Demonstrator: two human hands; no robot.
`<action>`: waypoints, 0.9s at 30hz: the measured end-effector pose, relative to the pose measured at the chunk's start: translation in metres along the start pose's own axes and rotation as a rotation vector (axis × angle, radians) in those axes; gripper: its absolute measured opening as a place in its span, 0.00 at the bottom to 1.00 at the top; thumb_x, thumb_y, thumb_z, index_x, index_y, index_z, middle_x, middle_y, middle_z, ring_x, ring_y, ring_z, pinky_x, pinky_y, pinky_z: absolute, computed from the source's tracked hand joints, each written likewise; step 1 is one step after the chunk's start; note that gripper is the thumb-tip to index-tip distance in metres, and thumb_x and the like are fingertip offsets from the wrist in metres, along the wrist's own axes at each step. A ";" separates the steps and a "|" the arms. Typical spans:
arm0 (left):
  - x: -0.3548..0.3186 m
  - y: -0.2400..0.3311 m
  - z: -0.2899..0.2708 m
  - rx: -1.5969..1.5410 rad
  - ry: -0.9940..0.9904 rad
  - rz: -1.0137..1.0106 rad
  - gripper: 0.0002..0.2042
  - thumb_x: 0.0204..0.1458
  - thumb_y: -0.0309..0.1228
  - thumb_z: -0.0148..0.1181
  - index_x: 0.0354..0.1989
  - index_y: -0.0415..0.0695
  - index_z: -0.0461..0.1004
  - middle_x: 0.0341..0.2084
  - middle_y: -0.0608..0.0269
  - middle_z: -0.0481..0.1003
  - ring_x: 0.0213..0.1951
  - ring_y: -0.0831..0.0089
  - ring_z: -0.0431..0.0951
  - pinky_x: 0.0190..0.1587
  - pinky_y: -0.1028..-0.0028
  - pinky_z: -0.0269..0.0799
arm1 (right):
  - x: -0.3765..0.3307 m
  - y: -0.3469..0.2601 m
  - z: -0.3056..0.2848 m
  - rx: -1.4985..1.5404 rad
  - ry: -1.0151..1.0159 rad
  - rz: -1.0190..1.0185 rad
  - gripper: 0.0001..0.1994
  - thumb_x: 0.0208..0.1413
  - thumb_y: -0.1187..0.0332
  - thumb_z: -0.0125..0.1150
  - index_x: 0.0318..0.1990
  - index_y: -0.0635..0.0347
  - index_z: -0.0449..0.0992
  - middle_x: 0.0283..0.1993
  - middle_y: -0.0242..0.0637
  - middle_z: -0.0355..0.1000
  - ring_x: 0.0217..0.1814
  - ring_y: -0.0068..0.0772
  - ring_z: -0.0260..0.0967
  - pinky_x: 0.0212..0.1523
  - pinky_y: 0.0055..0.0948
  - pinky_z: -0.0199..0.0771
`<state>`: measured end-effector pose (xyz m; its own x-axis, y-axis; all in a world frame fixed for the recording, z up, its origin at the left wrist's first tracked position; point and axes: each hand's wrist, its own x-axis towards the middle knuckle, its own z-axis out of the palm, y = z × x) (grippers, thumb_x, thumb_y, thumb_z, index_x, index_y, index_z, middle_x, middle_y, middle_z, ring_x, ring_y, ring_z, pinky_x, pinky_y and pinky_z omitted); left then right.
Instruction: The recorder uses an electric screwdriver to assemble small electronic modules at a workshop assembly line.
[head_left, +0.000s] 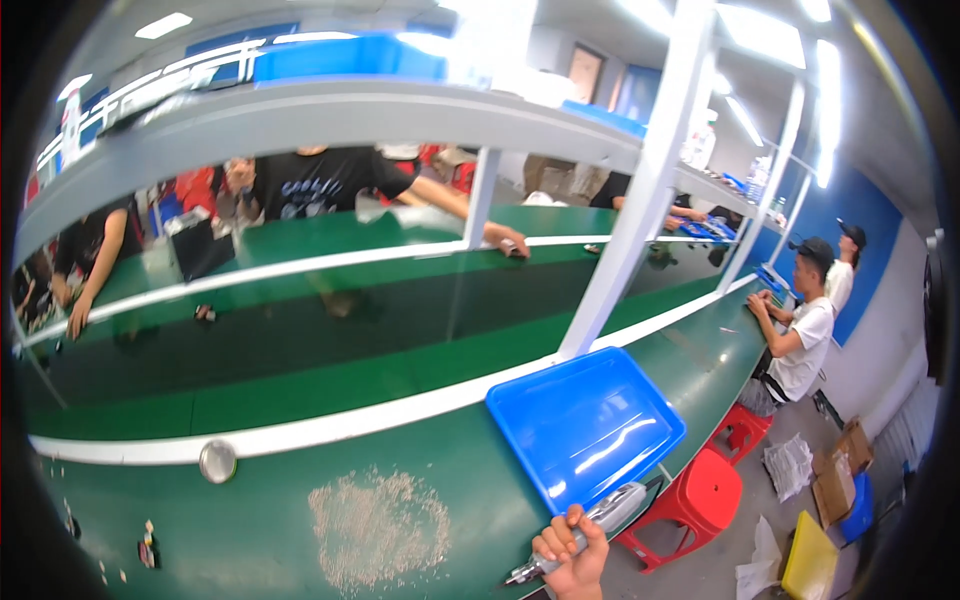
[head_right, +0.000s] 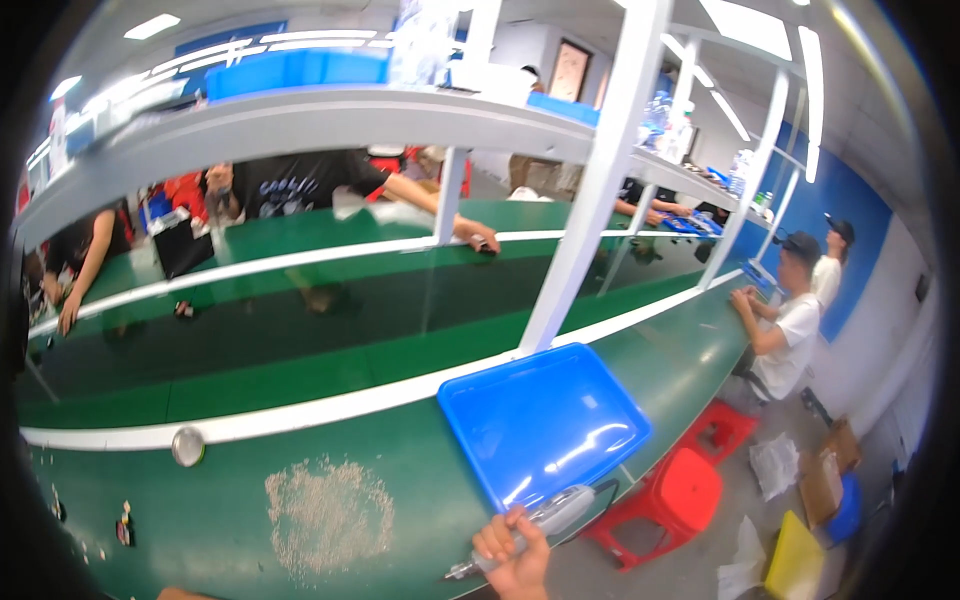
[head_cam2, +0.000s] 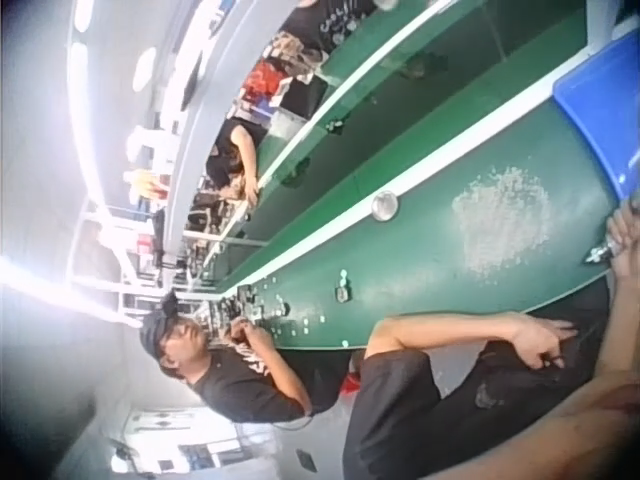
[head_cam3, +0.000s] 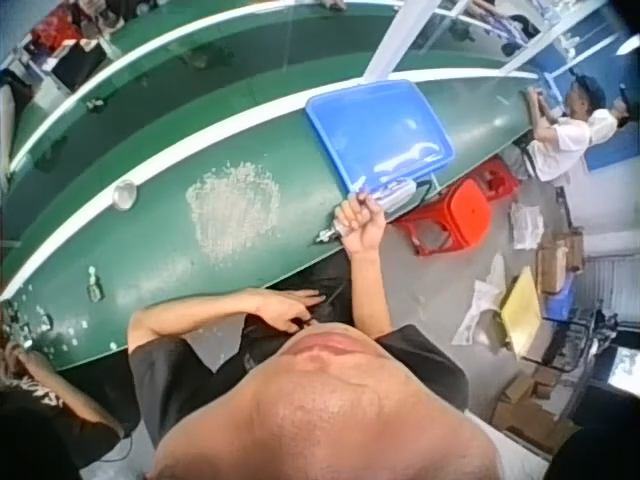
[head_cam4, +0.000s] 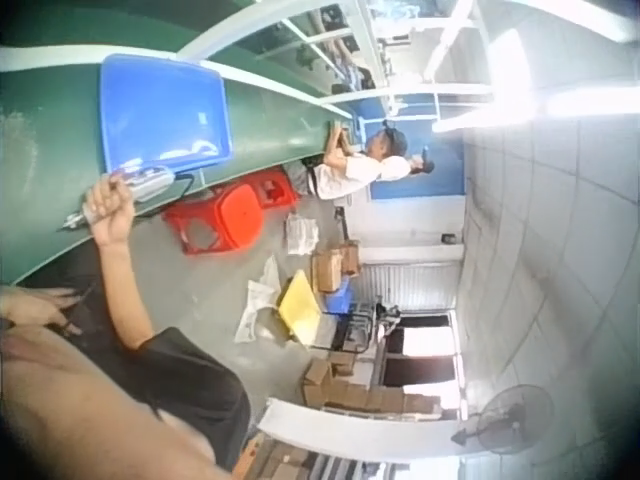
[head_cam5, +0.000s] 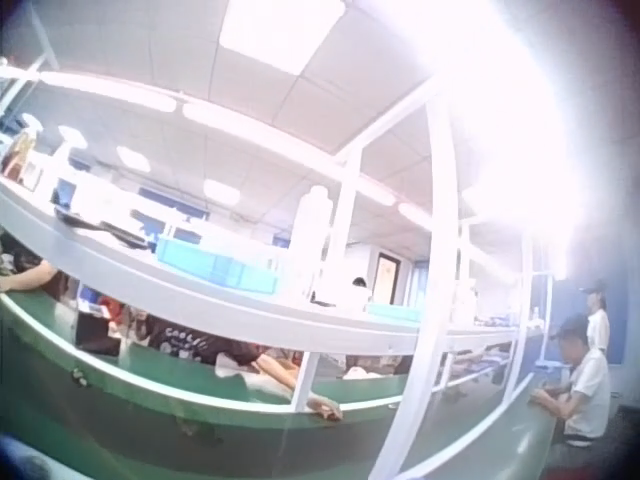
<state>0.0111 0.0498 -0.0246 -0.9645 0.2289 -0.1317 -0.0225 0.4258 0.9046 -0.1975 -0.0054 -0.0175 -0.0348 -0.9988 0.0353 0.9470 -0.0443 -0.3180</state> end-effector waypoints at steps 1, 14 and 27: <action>0.007 -0.016 0.012 -0.130 0.047 -0.047 0.21 0.47 0.34 0.58 0.51 0.41 0.71 0.61 0.28 0.50 0.65 0.39 0.45 0.65 0.54 0.47 | -0.004 0.002 0.008 -0.016 0.088 0.013 0.06 0.57 0.66 0.51 0.32 0.58 0.69 0.16 0.27 0.52 0.16 0.22 0.49 0.24 0.24 0.54; 0.021 0.016 0.021 0.352 0.251 -0.305 0.13 0.50 0.32 0.49 0.34 0.35 0.75 0.37 0.38 0.73 0.43 0.48 0.74 0.40 0.60 0.71 | -0.005 -0.006 0.001 0.075 0.129 0.036 0.08 0.57 0.68 0.51 0.30 0.63 0.70 0.16 0.28 0.54 0.17 0.22 0.51 0.24 0.23 0.55; 0.016 0.013 0.008 0.338 0.223 -0.216 0.13 0.44 0.33 0.54 0.24 0.33 0.75 0.21 0.40 0.74 0.27 0.46 0.77 0.28 0.58 0.72 | 0.002 -0.007 -0.007 0.065 -0.037 0.097 0.06 0.58 0.68 0.49 0.30 0.57 0.70 0.17 0.28 0.55 0.20 0.24 0.54 0.28 0.25 0.56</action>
<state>-0.0023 0.0656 -0.0179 -0.9811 -0.0751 -0.1786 -0.1781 0.7129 0.6783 -0.2063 -0.0076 -0.0223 0.0689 -0.9967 0.0421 0.9640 0.0557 -0.2599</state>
